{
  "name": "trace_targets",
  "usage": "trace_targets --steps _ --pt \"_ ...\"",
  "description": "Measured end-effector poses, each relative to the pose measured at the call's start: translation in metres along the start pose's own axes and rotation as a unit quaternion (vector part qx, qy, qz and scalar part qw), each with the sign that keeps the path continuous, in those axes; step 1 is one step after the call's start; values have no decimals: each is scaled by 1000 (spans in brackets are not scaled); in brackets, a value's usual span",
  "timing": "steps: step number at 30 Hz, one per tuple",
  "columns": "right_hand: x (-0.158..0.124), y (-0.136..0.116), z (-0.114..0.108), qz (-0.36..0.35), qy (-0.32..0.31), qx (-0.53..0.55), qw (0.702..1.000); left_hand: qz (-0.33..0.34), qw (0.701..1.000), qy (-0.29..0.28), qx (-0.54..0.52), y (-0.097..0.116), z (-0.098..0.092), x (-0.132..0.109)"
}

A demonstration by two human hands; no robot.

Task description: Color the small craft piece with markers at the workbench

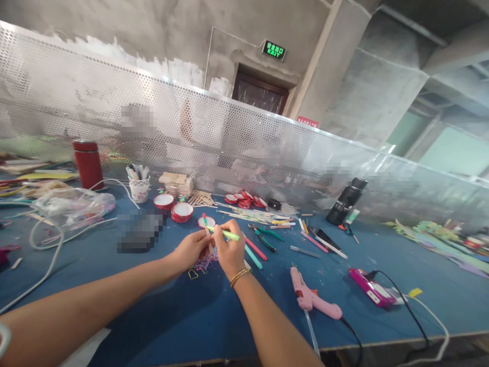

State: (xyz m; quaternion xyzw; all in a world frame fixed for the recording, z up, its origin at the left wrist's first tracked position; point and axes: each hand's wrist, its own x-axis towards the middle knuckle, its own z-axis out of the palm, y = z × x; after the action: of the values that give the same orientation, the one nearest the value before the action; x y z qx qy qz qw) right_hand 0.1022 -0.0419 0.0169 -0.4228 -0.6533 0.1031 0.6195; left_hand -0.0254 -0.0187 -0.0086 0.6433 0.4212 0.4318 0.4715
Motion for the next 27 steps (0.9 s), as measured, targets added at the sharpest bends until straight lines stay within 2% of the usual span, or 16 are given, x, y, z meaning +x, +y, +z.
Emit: trace_targets --steps 8,14,19,24,27 --pt "1 5 -1 17 26 -5 1000 -2 1000 -8 -9 -2 0 2" --pt "0 3 0 -4 10 -17 1000 0 1000 -5 -10 0 0 1" --pt "0 4 0 7 24 -10 1000 -1 1000 -11 -24 2 0 0" --pt "-1 2 0 -9 -2 -18 1000 5 1000 -8 -23 0 0 1" --pt "-1 4 0 -8 11 -32 999 -3 1000 -8 -29 1 0 1"
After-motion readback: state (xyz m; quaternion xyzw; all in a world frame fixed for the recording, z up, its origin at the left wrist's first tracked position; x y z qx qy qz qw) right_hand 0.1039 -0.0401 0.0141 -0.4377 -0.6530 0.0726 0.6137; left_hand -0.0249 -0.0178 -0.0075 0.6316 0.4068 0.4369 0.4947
